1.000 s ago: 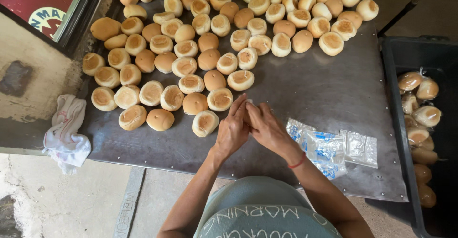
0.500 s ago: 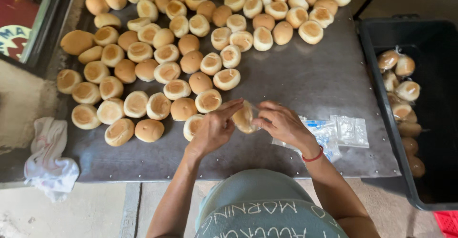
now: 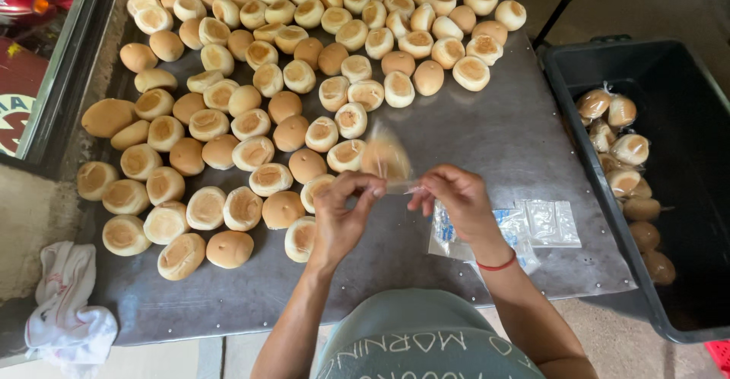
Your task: The person places individual bread rolls into small plastic bags and then transfers the bagged rolls into a large black container.
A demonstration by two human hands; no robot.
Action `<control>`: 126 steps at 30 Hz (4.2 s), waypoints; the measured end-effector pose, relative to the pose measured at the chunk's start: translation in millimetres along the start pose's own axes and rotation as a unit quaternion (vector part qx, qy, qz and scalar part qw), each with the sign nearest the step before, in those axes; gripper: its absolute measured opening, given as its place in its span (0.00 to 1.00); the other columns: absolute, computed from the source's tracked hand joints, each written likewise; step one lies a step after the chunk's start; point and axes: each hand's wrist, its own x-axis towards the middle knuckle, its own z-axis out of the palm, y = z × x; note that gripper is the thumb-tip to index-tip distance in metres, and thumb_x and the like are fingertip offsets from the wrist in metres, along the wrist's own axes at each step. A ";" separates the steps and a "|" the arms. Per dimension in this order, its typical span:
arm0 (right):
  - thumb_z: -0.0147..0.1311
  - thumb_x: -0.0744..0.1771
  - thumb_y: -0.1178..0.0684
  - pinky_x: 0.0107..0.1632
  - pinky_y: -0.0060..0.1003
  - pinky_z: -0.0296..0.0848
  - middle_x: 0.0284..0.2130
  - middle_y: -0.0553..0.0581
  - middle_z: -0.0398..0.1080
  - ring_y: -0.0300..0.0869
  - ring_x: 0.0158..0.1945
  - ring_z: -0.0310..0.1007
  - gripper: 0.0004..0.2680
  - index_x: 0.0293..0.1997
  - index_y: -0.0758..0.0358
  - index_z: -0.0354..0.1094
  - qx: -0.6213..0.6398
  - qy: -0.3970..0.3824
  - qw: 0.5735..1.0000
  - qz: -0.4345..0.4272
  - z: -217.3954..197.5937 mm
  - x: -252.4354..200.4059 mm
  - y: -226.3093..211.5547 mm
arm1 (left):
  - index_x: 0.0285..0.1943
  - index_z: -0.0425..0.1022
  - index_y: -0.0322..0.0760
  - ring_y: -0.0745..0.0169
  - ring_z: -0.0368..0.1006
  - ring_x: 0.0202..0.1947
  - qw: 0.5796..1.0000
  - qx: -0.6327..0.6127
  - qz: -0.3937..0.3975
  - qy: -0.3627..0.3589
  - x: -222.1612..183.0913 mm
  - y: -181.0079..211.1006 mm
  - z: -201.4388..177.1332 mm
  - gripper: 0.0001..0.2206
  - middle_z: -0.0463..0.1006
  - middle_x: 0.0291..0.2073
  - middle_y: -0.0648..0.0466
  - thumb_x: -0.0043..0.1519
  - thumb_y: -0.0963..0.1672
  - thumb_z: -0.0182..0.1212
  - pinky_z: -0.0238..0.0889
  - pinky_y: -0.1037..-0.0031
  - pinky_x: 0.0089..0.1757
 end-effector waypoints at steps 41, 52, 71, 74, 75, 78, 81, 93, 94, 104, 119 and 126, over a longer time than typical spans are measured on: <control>0.54 0.68 0.65 0.50 0.40 0.77 0.53 0.62 0.70 0.52 0.48 0.77 0.07 0.50 0.70 0.70 -0.411 -0.009 0.877 -0.249 19.1 -30.5 51.0 | 0.39 0.82 0.28 0.66 0.79 0.32 0.955 -0.155 -0.235 -0.092 -29.8 -30.1 37.2 0.04 0.81 0.41 0.50 0.59 0.38 0.70 0.75 0.76 0.34; 0.48 0.69 0.64 0.41 0.35 0.74 0.31 0.58 0.75 0.41 0.33 0.73 0.05 0.37 0.67 0.70 0.058 0.214 0.975 0.017 -65.5 -60.7 50.2 | 0.48 0.80 0.32 0.59 0.81 0.38 0.970 -0.113 -0.198 -0.088 -20.1 -68.6 117.3 0.11 0.81 0.44 0.47 0.62 0.45 0.69 0.77 0.70 0.39; 0.62 0.63 0.38 0.55 0.70 0.56 0.61 0.69 0.59 0.64 0.63 0.57 0.29 0.66 0.67 0.61 -0.674 0.351 0.608 0.231 -232.3 -143.2 196.6 | 0.36 0.78 0.32 0.53 0.80 0.32 0.968 0.020 -0.167 -0.187 -123.9 -159.5 149.6 0.06 0.76 0.42 0.46 0.57 0.41 0.70 0.76 0.68 0.37; 0.56 0.66 0.47 0.58 0.59 0.54 0.56 0.65 0.65 0.56 0.59 0.61 0.19 0.60 0.66 0.68 -0.647 0.393 0.621 0.201 -235.4 -128.3 191.8 | 0.35 0.78 0.31 0.55 0.81 0.32 0.972 -0.014 -0.167 -0.163 -136.4 -159.8 133.7 0.05 0.77 0.40 0.46 0.56 0.39 0.70 0.77 0.72 0.36; 0.56 0.66 0.49 0.56 0.58 0.53 0.52 0.65 0.68 0.54 0.56 0.63 0.15 0.56 0.66 0.71 -0.653 0.399 0.608 0.210 -238.6 -123.7 187.2 | 0.35 0.78 0.31 0.55 0.81 0.32 0.973 -0.016 -0.164 -0.164 -139.7 -160.6 129.5 0.05 0.77 0.40 0.46 0.56 0.39 0.70 0.77 0.72 0.36; 0.63 0.63 0.51 0.49 0.57 0.55 0.39 0.58 0.73 0.50 0.45 0.68 0.08 0.38 0.64 0.76 -0.600 0.432 0.654 0.160 -247.5 -115.8 176.5 | 0.36 0.80 0.30 0.57 0.80 0.31 0.975 -0.029 -0.167 -0.145 -143.7 -162.8 118.1 0.05 0.77 0.39 0.45 0.55 0.38 0.71 0.77 0.73 0.36; 0.66 0.65 0.54 0.39 0.37 0.66 0.27 0.55 0.69 0.39 0.32 0.65 0.08 0.35 0.68 0.70 -0.386 0.491 0.771 0.122 -249.3 -102.0 167.2 | 0.38 0.81 0.31 0.60 0.81 0.31 0.962 -0.052 -0.211 -0.164 -138.5 -152.1 106.6 0.07 0.78 0.40 0.46 0.54 0.40 0.72 0.78 0.74 0.37; 0.61 0.67 0.65 0.40 0.31 0.73 0.41 0.58 0.78 0.40 0.46 0.80 0.06 0.40 0.64 0.65 0.263 0.332 0.899 0.112 -109.4 -15.2 126.5 | 0.79 0.42 0.33 0.37 0.56 0.70 0.970 -0.185 -0.072 -0.142 -45.5 -64.7 120.8 0.58 0.54 0.71 0.34 0.43 0.47 0.84 0.55 0.57 0.66; 0.58 0.66 0.61 0.43 0.35 0.78 0.41 0.56 0.77 0.41 0.45 0.80 0.05 0.44 0.65 0.67 0.316 0.280 0.890 0.171 -95.1 -13.0 127.9 | 0.80 0.38 0.34 0.37 0.54 0.71 0.968 -0.206 -0.059 -0.130 -41.3 -65.3 121.2 0.61 0.52 0.72 0.35 0.41 0.47 0.84 0.54 0.56 0.67; 0.57 0.65 0.59 0.45 0.42 0.82 0.45 0.57 0.76 0.43 0.44 0.81 0.13 0.54 0.62 0.69 0.388 0.078 0.876 0.274 -25.4 -53.2 195.2 | 0.56 0.82 0.34 0.66 0.76 0.29 0.931 -0.167 -0.320 -0.053 -65.0 -154.8 85.5 0.17 0.86 0.39 0.54 0.62 0.47 0.63 0.73 0.73 0.31; 0.58 0.71 0.57 0.21 0.27 0.59 0.27 0.48 0.67 0.30 0.22 0.60 0.03 0.44 0.61 0.68 0.166 0.208 0.964 0.020 12.0 -4.8 83.5 | 0.81 0.47 0.34 0.56 0.69 0.62 0.767 -0.551 -0.275 -0.179 -43.6 -82.6 43.3 0.53 0.65 0.69 0.46 0.54 0.63 0.68 0.62 0.66 0.60; 0.57 0.71 0.57 0.25 0.32 0.69 0.31 0.53 0.70 0.35 0.27 0.69 0.05 0.46 0.59 0.63 0.170 0.311 0.928 -0.114 -4.1 21.2 57.0 | 0.77 0.55 0.32 0.65 0.72 0.57 0.788 -0.546 -0.227 -0.172 -33.6 -53.3 59.2 0.42 0.73 0.61 0.51 0.58 0.53 0.72 0.67 0.71 0.58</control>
